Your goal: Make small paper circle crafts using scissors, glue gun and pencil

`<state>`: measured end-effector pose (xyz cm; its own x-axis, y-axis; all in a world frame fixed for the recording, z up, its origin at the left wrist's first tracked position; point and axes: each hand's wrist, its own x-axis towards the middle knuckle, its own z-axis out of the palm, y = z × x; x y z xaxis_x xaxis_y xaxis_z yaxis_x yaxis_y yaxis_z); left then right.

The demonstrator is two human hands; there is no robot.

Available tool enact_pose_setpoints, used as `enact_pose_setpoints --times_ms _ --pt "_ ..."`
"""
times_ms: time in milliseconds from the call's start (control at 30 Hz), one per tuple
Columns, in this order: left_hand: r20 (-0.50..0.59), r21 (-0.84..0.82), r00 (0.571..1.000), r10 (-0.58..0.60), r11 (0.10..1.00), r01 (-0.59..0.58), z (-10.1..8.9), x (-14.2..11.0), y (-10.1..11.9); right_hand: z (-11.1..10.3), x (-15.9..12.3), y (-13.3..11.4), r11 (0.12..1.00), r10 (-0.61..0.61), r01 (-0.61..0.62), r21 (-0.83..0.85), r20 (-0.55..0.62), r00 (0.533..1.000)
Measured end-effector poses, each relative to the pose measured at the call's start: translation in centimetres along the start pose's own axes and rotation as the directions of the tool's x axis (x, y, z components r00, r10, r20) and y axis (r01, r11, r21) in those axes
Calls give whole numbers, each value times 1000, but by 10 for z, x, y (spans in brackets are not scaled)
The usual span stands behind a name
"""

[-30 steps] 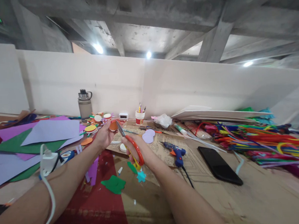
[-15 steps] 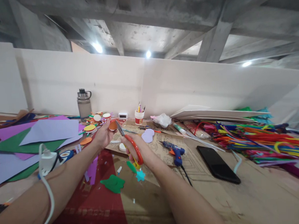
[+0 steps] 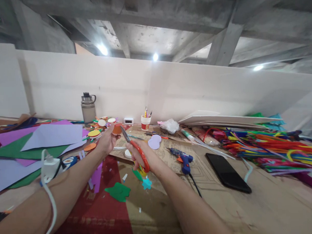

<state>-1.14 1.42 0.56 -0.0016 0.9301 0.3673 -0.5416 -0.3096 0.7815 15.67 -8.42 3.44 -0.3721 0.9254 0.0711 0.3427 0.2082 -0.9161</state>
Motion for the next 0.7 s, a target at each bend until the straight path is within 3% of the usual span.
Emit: enact_pose_setpoints --times_ms 167,333,433,533,700 --pt "-69 24 997 37 999 -35 -4 3 0 2 -2 -1 998 -15 12 65 51 999" --pt "-200 82 980 2 997 14 -11 7 -1 2 -10 -7 999 -52 51 12 52 997" --pt "-253 165 967 -21 984 65 -15 8 -2 -3 -5 -6 966 -169 147 -214 -90 981" --pt "-248 243 968 -29 966 92 -16 7 -1 -13 6 4 864 -298 171 -474 -208 932" --pt "-120 293 992 -36 954 70 -15 6 1 -26 16 23 730 -299 94 -677 -193 935"
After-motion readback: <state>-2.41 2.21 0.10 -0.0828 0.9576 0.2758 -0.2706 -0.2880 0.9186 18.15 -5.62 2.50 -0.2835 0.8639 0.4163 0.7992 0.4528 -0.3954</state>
